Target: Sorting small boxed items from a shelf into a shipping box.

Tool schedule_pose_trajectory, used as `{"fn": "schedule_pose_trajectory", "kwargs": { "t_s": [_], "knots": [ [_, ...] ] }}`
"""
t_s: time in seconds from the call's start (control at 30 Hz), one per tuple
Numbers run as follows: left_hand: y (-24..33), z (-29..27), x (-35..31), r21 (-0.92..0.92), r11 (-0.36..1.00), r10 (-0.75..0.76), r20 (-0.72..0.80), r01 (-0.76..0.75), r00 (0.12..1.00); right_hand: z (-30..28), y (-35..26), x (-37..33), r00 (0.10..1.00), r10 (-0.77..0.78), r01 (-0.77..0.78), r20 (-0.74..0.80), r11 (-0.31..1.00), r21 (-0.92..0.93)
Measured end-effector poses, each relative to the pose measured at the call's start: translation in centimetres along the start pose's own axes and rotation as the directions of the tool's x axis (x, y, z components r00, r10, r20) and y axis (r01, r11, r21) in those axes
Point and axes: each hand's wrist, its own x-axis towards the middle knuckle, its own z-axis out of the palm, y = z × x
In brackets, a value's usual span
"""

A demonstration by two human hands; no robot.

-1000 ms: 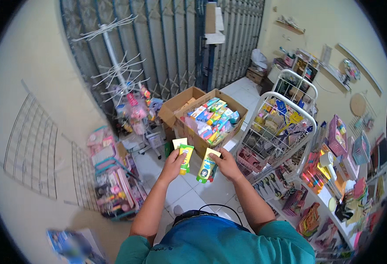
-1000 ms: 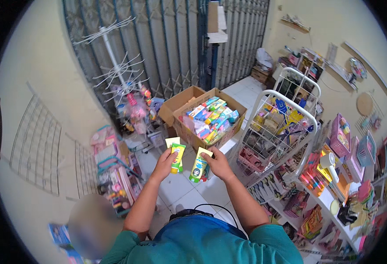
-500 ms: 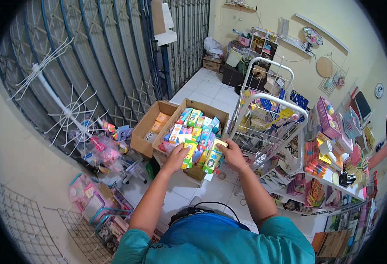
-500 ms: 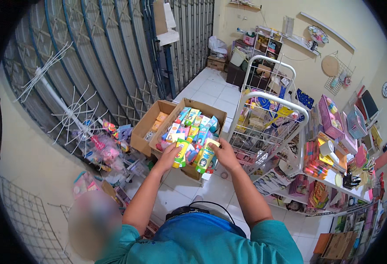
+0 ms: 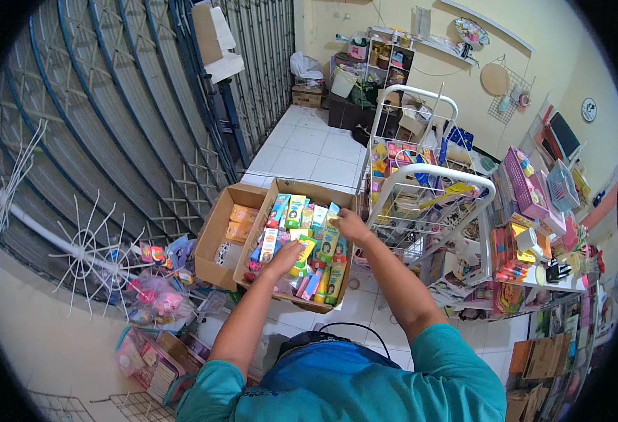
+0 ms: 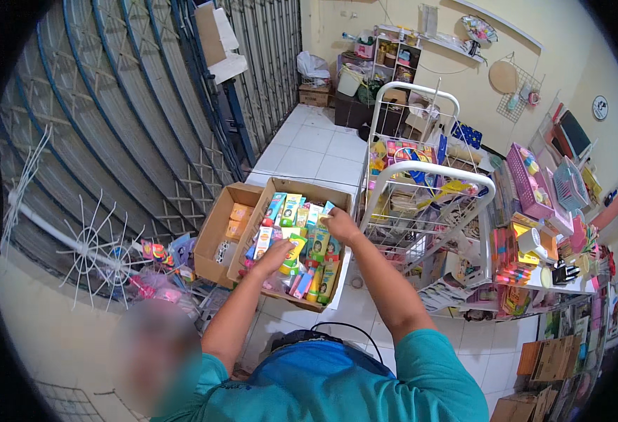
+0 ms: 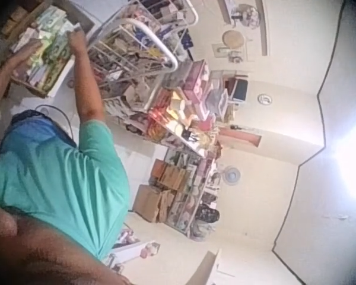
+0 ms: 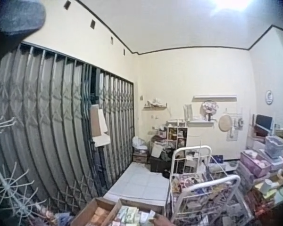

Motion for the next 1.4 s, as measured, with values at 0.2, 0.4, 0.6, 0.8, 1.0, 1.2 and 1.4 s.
{"fn": "schedule_pose_trajectory", "kwargs": {
  "t_s": [0.2, 0.4, 0.6, 0.8, 1.0, 1.2, 1.4],
  "knots": [
    [-0.6, -0.5, 5.0, 0.065, 0.996, 0.051, 0.067, -0.056, 0.996, 1.2, 1.0, 3.0, 0.997, 0.045, -0.054, -0.055, 0.983, -0.173],
    [-0.3, -2.4, 12.8, 0.174, 0.976, 0.107, 0.155, -0.134, 0.982, -0.3, -0.2, 7.7, 0.995, -0.064, 0.030, -0.078, 0.923, -0.383],
    [0.6, -0.3, 17.1, 0.050, 0.997, -0.073, 0.197, 0.064, 0.978, 0.8, 2.7, 11.5, 0.968, 0.137, -0.222, -0.209, 0.858, -0.463],
    [-2.5, 0.2, 20.4, 0.566, 0.774, 0.118, 0.310, -0.283, 0.943, 4.6, 4.0, 10.7, 0.860, 0.240, -0.338, -0.450, 0.929, -0.150],
    [-3.1, 1.7, 20.2, 0.637, 0.657, 0.348, 0.218, -0.403, 0.912, 5.0, 2.6, 7.0, 0.808, 0.287, -0.203, -0.514, 0.956, 0.214],
    [0.3, 1.7, 15.3, 0.537, 0.734, 0.471, 0.037, -0.415, 0.881, 7.1, 2.7, 0.5, 0.741, 0.061, -0.056, -0.669, 0.998, 0.029],
    [-0.5, -1.8, 12.4, 0.601, 0.668, 0.445, 0.150, -0.439, 0.883, 9.8, 0.3, -1.7, 0.829, -0.165, -0.110, -0.534, 0.889, -0.445]
  ]
}}
